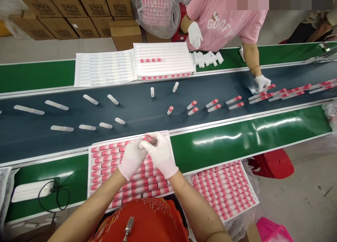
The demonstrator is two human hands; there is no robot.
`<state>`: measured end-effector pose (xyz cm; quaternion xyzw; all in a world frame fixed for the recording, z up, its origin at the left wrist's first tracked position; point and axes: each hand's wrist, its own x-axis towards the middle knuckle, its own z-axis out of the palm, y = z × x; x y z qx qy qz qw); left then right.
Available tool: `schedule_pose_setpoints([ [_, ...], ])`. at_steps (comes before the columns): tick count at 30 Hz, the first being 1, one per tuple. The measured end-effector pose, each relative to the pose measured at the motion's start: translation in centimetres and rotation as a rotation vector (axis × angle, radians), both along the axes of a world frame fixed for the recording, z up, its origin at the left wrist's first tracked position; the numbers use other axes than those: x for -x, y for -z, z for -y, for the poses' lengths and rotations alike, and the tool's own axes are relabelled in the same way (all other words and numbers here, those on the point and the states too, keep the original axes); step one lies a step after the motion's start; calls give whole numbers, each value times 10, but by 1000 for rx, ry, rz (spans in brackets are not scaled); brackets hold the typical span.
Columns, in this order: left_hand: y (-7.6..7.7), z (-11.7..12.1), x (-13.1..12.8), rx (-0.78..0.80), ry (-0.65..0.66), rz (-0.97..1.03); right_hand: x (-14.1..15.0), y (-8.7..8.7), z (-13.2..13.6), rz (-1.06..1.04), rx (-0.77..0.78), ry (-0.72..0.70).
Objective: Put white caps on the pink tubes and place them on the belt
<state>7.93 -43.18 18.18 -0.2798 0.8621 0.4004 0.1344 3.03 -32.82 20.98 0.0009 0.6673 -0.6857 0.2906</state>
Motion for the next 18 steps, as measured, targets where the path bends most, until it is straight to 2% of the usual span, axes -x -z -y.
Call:
schedule_pose_setpoints([
  [2,12,-2,4,70,6,47,-1,12,3,-7,-40,42],
  [4,28,4,9,70,57,33,11,34,2,-10,-80,90],
  [6,45,22,15,122,84,-59,39,63,-2,-77,-125,206],
  [7,53,36,18,187,56,-129,58,79,-4,-144,-168,291],
  [9,69,68,25,344,-96,-271,101,110,-9,-305,-320,417],
  [12,92,112,36,446,-384,-372,156,147,-15,-424,-546,387],
  [14,109,130,46,380,-502,-356,176,161,-19,-421,-599,336],
  [15,117,135,51,299,-547,-342,179,165,-22,-410,-608,327],
  [18,140,138,64,23,-646,-295,162,166,-34,-403,-674,336],
])
